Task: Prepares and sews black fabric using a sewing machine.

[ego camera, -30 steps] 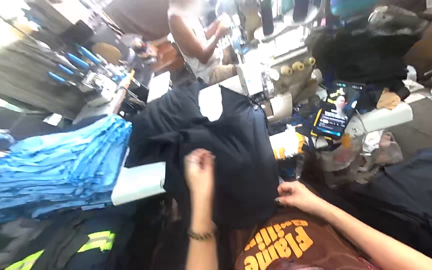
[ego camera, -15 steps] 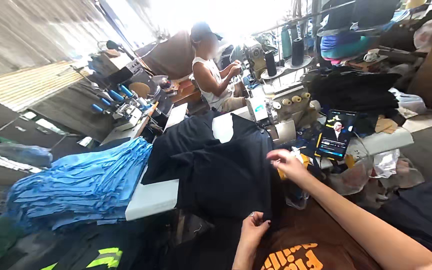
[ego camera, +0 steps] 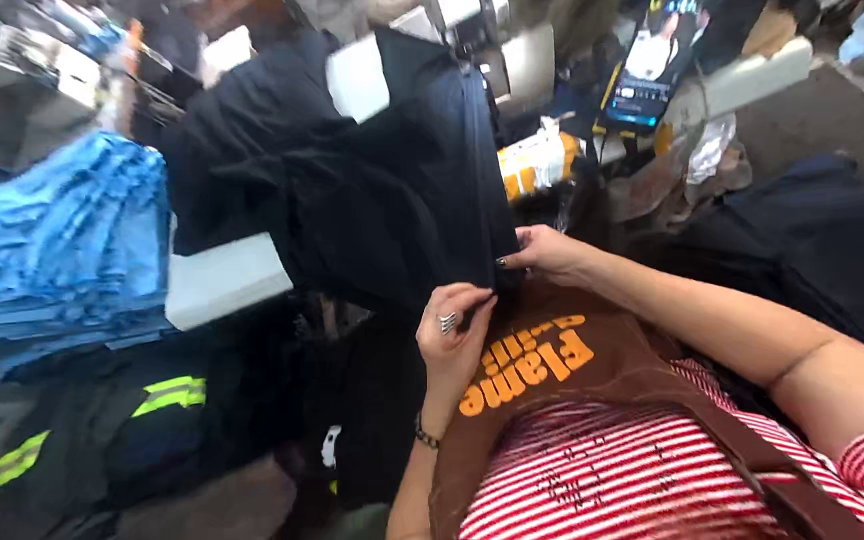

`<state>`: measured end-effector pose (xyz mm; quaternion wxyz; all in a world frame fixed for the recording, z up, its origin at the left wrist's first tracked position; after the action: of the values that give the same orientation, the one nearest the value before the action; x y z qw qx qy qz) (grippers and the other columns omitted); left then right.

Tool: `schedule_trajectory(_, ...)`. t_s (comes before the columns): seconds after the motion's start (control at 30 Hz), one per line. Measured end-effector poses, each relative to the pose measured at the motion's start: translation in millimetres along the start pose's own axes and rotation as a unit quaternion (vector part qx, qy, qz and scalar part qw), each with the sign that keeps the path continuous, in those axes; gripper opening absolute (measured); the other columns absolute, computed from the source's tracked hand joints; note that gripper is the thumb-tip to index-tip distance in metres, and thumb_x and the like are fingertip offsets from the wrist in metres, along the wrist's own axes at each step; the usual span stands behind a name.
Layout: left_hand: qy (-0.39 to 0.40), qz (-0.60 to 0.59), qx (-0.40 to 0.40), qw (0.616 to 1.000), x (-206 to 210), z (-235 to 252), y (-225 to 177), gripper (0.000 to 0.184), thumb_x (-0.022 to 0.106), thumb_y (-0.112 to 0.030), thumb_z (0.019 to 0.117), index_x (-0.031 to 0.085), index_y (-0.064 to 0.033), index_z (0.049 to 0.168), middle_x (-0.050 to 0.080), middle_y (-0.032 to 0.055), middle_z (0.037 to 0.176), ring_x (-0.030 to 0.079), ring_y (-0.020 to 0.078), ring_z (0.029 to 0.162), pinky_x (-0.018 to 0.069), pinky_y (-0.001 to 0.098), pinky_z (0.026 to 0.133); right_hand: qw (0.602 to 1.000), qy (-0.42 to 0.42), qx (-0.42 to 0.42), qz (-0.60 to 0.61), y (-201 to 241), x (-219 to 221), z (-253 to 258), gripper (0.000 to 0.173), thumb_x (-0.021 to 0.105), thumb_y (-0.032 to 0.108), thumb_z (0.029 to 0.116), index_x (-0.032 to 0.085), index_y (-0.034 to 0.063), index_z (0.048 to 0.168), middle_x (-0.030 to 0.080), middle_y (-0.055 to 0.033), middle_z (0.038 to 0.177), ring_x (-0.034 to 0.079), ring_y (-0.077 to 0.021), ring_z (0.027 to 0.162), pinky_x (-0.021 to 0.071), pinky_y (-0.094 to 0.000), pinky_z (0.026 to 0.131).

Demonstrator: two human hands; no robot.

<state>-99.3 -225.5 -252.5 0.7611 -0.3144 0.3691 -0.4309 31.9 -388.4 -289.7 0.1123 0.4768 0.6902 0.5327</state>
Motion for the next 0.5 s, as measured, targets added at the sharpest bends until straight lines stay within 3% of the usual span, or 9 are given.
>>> schedule_trajectory(0.17, 0.059, 0.033, 0.009, 0.998, 19.9, -6.2, -0.8, 0.014, 0.075, 0.002, 0.0875, 0.075, -0.0037, 0.101, 0.075, 0.0058, 0.103, 0.071, 0.0154, 0.102, 0.0595, 0.0327, 0.089, 0.999, -0.015, 0.02, 0.035, 14.4, 5.6, -39.9, 0.032, 0.065, -0.01, 0.0917, 0.059, -0.0004, 0.121, 0.073, -0.0108, 0.096, 0.073, -0.0186, 0.075, 0.0635, -0.0343, 0.066)
schedule_trajectory(0.37, 0.041, -0.011, -0.025, 0.999, 24.9, -6.4, -4.8, 0.027, 0.076, 0.006, 0.0867, 0.067, 0.0016, 0.112, 0.076, 0.0082, 0.103, 0.074, 0.0173, 0.097, 0.063, 0.0348, 0.089, 0.998, -0.043, 0.006, 0.052, 14.9, 2.8, -59.0, 0.02, 0.057, -0.005, 0.0992, 0.057, -0.0007, 0.119, 0.072, -0.0091, 0.09, 0.074, -0.0189, 0.071, 0.0653, -0.0362, 0.069)
schedule_trajectory(0.5, 0.037, -0.039, -0.053, 0.997, 29.0, -3.6, -9.7, 0.04, 0.077, 0.009, 0.0846, 0.061, 0.0022, 0.121, 0.077, 0.0086, 0.103, 0.075, 0.018, 0.096, 0.0635, 0.0344, 0.086, 0.996, -0.063, -0.056, -0.004, 8.7, -2.0, -61.4, 0.008, 0.065, -0.005, 0.0952, 0.065, -0.0034, 0.103, 0.073, -0.0089, 0.082, 0.073, -0.0172, 0.067, 0.0648, -0.0338, 0.067)
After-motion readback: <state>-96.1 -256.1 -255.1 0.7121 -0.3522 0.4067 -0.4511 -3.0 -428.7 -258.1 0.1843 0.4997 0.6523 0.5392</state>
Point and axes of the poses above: each hand's wrist, its own z-axis towards the middle knuckle, its own x-axis out of the palm, y = z × x, the point moved 1 cm from there along z, towards the middle knuckle
